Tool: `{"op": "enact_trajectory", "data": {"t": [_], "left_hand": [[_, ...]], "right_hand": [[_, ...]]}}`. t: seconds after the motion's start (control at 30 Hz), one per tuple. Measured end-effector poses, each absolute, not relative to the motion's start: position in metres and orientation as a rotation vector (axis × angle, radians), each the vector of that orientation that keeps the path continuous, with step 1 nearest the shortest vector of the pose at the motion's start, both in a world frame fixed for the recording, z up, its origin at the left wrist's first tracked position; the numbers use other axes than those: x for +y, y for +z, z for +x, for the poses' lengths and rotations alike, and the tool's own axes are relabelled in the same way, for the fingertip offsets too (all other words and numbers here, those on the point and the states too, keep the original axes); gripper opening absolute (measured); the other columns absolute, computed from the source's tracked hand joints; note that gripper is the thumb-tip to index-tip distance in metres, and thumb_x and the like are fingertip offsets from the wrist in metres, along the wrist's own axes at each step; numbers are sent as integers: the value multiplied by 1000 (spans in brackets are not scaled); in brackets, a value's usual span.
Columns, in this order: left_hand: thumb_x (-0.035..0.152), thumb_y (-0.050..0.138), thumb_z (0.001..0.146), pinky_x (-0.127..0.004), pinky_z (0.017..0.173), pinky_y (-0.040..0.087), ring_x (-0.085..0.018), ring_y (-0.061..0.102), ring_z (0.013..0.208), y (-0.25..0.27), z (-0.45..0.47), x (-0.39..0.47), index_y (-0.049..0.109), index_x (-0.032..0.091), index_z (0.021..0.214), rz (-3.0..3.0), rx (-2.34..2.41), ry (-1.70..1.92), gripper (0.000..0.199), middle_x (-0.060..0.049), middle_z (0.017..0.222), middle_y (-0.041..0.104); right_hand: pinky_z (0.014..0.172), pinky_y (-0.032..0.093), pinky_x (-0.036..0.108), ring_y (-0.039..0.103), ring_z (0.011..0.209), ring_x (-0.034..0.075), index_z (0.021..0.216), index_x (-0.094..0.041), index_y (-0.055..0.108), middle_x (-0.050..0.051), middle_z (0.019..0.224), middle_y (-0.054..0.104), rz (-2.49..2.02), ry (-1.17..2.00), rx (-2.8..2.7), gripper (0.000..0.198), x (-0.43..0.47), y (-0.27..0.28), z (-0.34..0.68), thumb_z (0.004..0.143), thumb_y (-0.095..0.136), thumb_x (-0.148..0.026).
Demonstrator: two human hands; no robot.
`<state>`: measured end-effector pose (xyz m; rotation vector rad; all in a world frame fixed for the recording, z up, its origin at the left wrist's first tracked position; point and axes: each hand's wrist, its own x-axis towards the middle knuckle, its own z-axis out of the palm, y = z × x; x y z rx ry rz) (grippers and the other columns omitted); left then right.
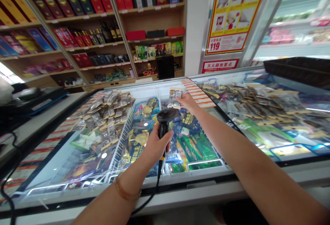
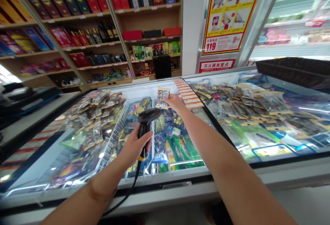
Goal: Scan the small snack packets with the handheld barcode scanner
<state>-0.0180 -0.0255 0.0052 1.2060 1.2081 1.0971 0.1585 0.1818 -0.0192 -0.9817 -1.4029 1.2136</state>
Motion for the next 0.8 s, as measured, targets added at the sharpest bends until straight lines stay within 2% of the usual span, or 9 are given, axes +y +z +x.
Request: {"op": "enact_trajectory", "data": {"t": [0.13,0.57,0.8], "left_hand": [[50,73,76,-22,42,36,-10,45,38,7,-17,-28,48,23,97,1269,1212,1069,42,10,47,50],[47,73,76,-21,43,34,-10,44,38,10,-15,-30,51,22,98,1317,1219,1026,40,10,46,47],[46,74,76,-22,42,35,-11,45,38,6,-17,-30,54,22,103,1328,1233,1030,41,9,45,47]], "right_hand": [[74,58,33,73,83,21,98,-19,67,5,91,76,-961,1317,-1300,33,178,-14,158,77,76,-43],[77,59,35,73,86,23,93,-20,66,5,90,76,-925,1319,-1308,34,176,-14,157,75,78,-45],[72,58,32,72,81,21,97,-20,67,4,85,75,-976,1265,-1374,31,183,-20,157,79,74,-45]]}}
